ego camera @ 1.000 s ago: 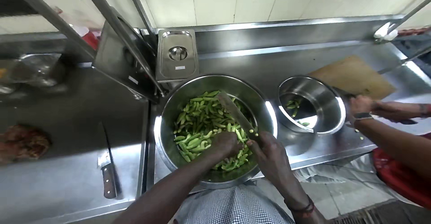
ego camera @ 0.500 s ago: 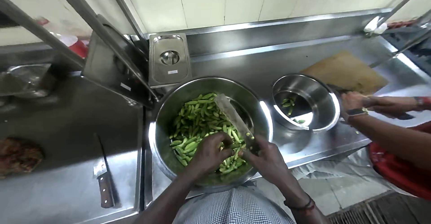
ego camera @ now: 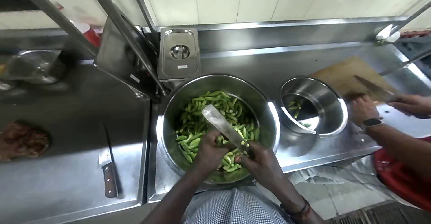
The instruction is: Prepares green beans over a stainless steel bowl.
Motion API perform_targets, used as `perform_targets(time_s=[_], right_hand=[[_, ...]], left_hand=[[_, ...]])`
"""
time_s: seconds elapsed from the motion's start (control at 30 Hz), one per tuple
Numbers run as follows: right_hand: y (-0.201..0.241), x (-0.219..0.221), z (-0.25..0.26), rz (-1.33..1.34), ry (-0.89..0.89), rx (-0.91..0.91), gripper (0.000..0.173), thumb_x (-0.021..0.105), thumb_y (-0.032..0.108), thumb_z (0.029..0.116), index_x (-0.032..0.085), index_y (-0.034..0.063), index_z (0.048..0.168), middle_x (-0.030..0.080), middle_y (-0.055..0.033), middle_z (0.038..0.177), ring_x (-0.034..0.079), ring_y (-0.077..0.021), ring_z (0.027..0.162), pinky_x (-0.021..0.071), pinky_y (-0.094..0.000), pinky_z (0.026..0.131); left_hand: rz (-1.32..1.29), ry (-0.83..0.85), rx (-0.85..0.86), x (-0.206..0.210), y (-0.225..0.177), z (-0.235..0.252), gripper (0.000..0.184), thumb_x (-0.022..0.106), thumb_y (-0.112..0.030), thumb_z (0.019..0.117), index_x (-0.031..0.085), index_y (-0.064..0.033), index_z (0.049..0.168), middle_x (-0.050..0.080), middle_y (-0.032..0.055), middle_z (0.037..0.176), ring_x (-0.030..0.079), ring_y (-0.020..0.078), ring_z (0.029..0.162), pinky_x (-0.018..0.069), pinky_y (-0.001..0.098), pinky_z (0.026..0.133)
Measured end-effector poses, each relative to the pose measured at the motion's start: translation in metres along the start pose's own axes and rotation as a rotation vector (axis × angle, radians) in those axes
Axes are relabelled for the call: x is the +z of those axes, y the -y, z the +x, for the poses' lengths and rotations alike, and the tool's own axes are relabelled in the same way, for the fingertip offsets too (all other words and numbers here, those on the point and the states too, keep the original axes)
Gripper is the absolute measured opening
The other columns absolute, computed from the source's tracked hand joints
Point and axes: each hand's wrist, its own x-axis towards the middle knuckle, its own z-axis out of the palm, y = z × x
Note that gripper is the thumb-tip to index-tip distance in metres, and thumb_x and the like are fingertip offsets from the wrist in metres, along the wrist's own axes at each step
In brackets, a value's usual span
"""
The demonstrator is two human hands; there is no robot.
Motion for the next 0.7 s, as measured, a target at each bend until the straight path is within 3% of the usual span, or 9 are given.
perform_targets(time_s=[0.03, 0.07, 0.17, 0.37, 0.57, 0.7], right_hand=[[-0.001, -0.001, 0.0, -0.018, -0.028, -0.018, 0.045, 0.068, 0.062, 0.0885, 0.066, 0.0165, 0.088, 0.055, 0.005, 0.062, 0.054, -0.0092, 0.053, 0.049, -0.0324, 0.05], [-0.002, -0.002, 0.0, -0.041, -0.055, -0.035, 0.045, 0.068, 0.062, 0.0882, 0.065, 0.0165, 0.088, 0.056, 0.0052, 0.063, 0.055, -0.0092, 0.054, 0.0493, -0.0328, 0.051], [-0.001, -0.003, 0.0, -0.104, -0.09, -0.07, 0.045, 0.073, 0.061, 0.0844, 0.065, 0.0169, 0.091, 0.058, 0.0051, 0.068, 0.057, -0.0094, 0.058, 0.0524, -0.0336, 0.054], [0.003, 0.011, -0.002, -0.214, -0.238, -0.196, 0.046, 0.078, 0.057, 0.0796, 0.063, 0.0134, 0.086, 0.055, 0.0031, 0.068, 0.053, -0.0092, 0.056, 0.0484, -0.0296, 0.05], [0.004, 0.014, 0.0, -0.312, -0.301, -0.275, 0.044, 0.069, 0.057, 0.0874, 0.061, 0.014, 0.08, 0.052, 0.0033, 0.063, 0.051, -0.0101, 0.051, 0.0447, -0.03, 0.045], [0.0, 0.017, 0.0, -0.384, -0.302, -0.299, 0.051, 0.058, 0.062, 0.0931, 0.061, 0.0141, 0.076, 0.05, 0.0027, 0.059, 0.052, -0.0122, 0.049, 0.044, -0.0325, 0.044]], left_hand=[[-0.168, 0.005, -0.107, -0.001, 0.0, 0.001, 0.019, 0.075, -0.001, 0.0891, 0.069, -0.012, 0.104, 0.067, 0.0049, 0.094, 0.057, 0.0109, 0.063, 0.0485, 0.0239, 0.052], [-0.339, 0.027, -0.206, -0.003, 0.0, 0.002, 0.012, 0.069, -0.003, 0.0936, 0.067, -0.0121, 0.102, 0.063, 0.0043, 0.088, 0.049, 0.009, 0.056, 0.0411, 0.0205, 0.046], [-0.681, 0.071, -0.459, -0.005, 0.004, 0.005, 0.003, 0.06, -0.013, 0.1012, 0.064, -0.0122, 0.101, 0.054, -0.0002, 0.074, 0.041, 0.0037, 0.05, 0.0359, 0.0164, 0.044], [-0.86, 0.058, -0.62, 0.007, -0.001, -0.001, 0.011, 0.055, -0.011, 0.1022, 0.063, -0.011, 0.095, 0.051, 0.0002, 0.066, 0.042, 0.0045, 0.047, 0.0389, 0.0173, 0.043], [-0.908, 0.085, -0.668, 0.016, -0.002, -0.007, 0.014, 0.053, -0.008, 0.1017, 0.06, -0.0106, 0.09, 0.051, 0.0003, 0.063, 0.043, 0.0043, 0.047, 0.0366, 0.0165, 0.043], [-0.931, 0.013, -0.679, 0.015, -0.001, -0.006, 0.016, 0.053, -0.013, 0.1038, 0.062, -0.0091, 0.091, 0.055, 0.0023, 0.066, 0.049, 0.0073, 0.051, 0.0448, 0.0196, 0.049]])
